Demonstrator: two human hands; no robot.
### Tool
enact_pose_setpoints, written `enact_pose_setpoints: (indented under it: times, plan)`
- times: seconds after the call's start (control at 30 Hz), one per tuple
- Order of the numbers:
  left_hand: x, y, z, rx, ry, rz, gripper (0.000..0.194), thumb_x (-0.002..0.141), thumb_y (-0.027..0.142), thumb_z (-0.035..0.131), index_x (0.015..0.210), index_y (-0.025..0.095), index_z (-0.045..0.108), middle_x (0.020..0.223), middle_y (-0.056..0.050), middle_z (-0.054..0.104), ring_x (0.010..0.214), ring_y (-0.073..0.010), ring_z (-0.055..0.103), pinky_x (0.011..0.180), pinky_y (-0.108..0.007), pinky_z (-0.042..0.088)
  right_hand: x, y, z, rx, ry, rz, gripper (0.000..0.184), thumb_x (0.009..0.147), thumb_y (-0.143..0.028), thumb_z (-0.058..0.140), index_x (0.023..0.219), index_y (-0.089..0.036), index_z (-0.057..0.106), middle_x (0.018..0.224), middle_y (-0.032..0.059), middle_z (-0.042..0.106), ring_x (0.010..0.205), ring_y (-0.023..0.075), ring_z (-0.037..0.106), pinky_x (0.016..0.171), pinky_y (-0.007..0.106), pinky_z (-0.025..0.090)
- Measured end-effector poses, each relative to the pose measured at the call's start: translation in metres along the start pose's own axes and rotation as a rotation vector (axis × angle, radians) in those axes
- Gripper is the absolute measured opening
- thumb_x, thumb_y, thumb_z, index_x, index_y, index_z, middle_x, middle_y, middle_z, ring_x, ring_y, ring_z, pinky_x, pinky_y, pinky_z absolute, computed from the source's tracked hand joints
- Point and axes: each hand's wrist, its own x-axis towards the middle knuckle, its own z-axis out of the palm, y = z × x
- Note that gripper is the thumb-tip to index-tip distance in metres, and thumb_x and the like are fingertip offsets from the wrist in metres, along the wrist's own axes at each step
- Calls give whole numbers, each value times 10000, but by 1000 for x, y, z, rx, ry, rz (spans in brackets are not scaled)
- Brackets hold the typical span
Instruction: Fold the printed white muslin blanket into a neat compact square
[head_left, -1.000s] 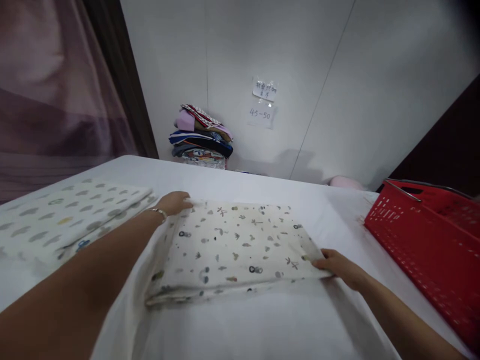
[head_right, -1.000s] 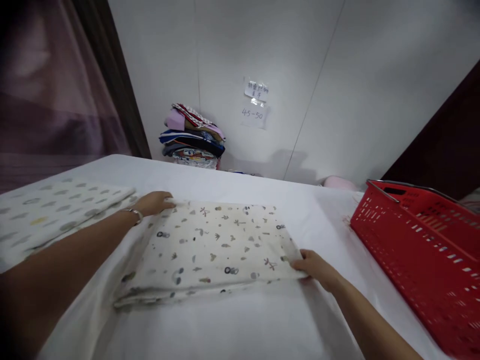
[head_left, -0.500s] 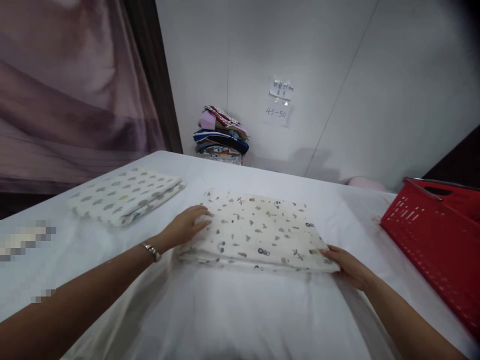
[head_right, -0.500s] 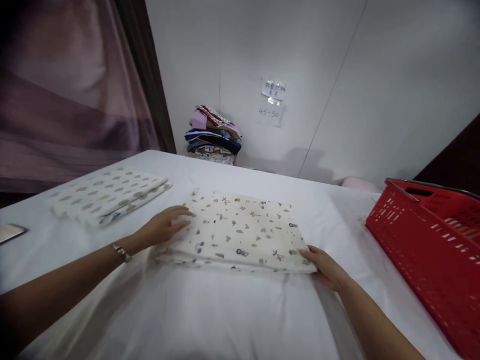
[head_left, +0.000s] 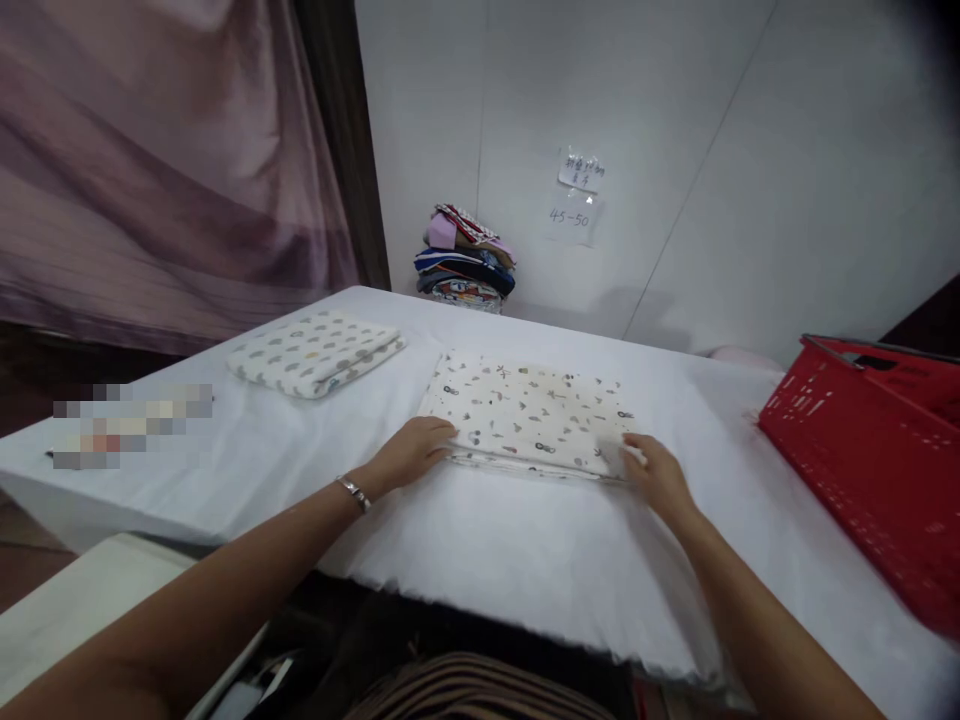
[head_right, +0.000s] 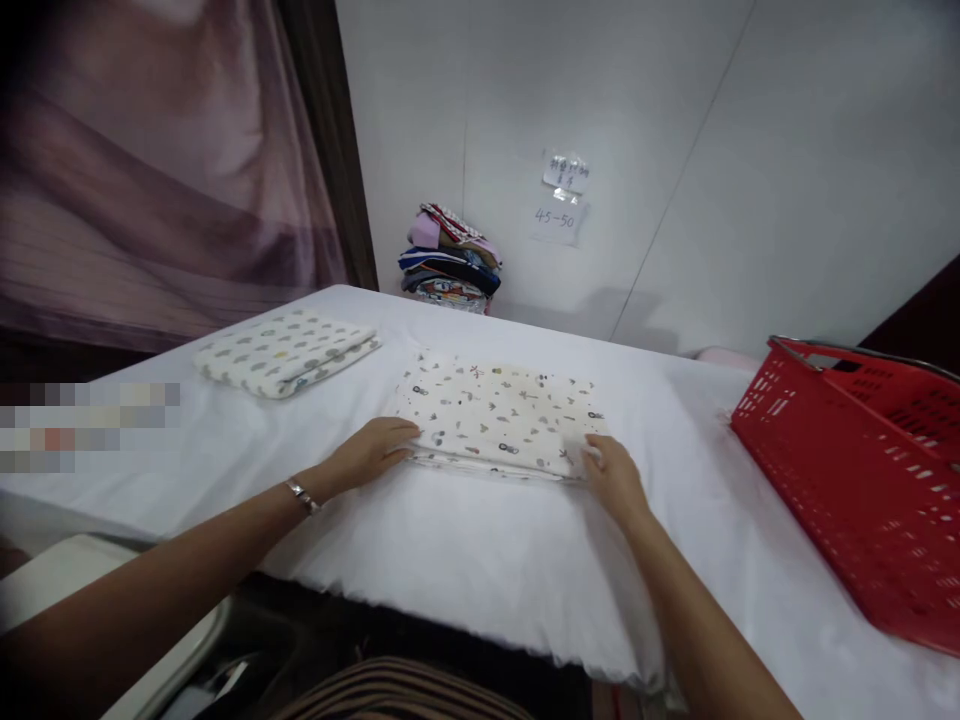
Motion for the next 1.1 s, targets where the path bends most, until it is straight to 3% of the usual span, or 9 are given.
enact_pose_setpoints:
  times: [0.13, 0.3, 0.43, 0.57, 0.67, 0.83, 0.93, 1.1]
  plan:
    - [9, 13, 1, 39, -36, -31, 270, 850, 181, 451, 1078, 171, 596, 1128, -96, 610, 1052, -223, 545, 927, -399, 429, -8, -54, 30, 69, -148, -308, 241, 854, -266, 461, 999, -217, 647, 1086, 71, 628, 1055, 222, 524, 930, 357, 404]
    - [15, 22, -4, 97, -82, -99, 320, 784, 76, 427, 1020, 177, 618, 1052, -95, 625, 983, -229, 557, 849, -388, 444, 2, -90, 58, -22, -262, -435, 257, 840, -185, 477, 1025, -199, 655, 1068, 80, 629, 1013, 216, 529, 907, 358, 404]
    - [16, 20, -5, 148, -104, -126, 451, 695, 2, 398, 1052, 169, 618, 1078, -97, 623, 1017, -242, 544, 854, -389, 433, 3, -87, 58, -62, -274, -469, 383, 779, -103, 482, 1126, -191, 616, 1139, 81, 604, 1067, 213, 509, 937, 353, 388]
    - [16, 12, -4, 141, -89, -189, 494, 681, 25, 395, 1097, 178, 613, 1192, -99, 590, 1118, -257, 507, 918, -410, 402, -8, -54, 34, -95, -233, -448, 479, 718, -50, 472, 1152, -204, 603, 1172, 77, 601, 1097, 219, 501, 962, 381, 371]
    - [17, 4, -3, 138, -101, -221, 501, 685, 60, 410, 1128, 192, 602, 1220, -86, 580, 1156, -248, 488, 967, -406, 372, -16, -15, 4, -68, -171, -277, 463, 690, -46, 487, 1102, -199, 631, 1161, 75, 612, 1099, 227, 507, 977, 391, 365]
    - [16, -5, -2, 220, -100, -262, 458, 736, 124, 401, 1154, 149, 586, 1241, -111, 562, 1173, -259, 474, 980, -403, 366, -18, 35, -44, 49, -22, 371, 258, 757, -179, 519, 973, -171, 660, 1054, 86, 650, 1018, 234, 564, 897, 362, 427]
    - [12, -10, 0, 265, -87, -281, 439, 772, 170, 372, 1161, 126, 571, 1248, -101, 548, 1161, -252, 476, 975, -380, 387, -15, 43, -53, 119, -89, 494, 210, 813, -289, 500, 863, -152, 650, 884, 81, 681, 767, 178, 623, 672, 282, 486]
    - [5, -17, 5, 254, -21, -343, 404, 797, 232, 365, 1127, 157, 586, 1259, -82, 526, 1193, -248, 437, 980, -367, 410, -8, 34, -42, 230, -205, 618, 287, 798, -415, 560, 680, -154, 573, 610, 20, 624, 465, 87, 506, 436, 199, 386]
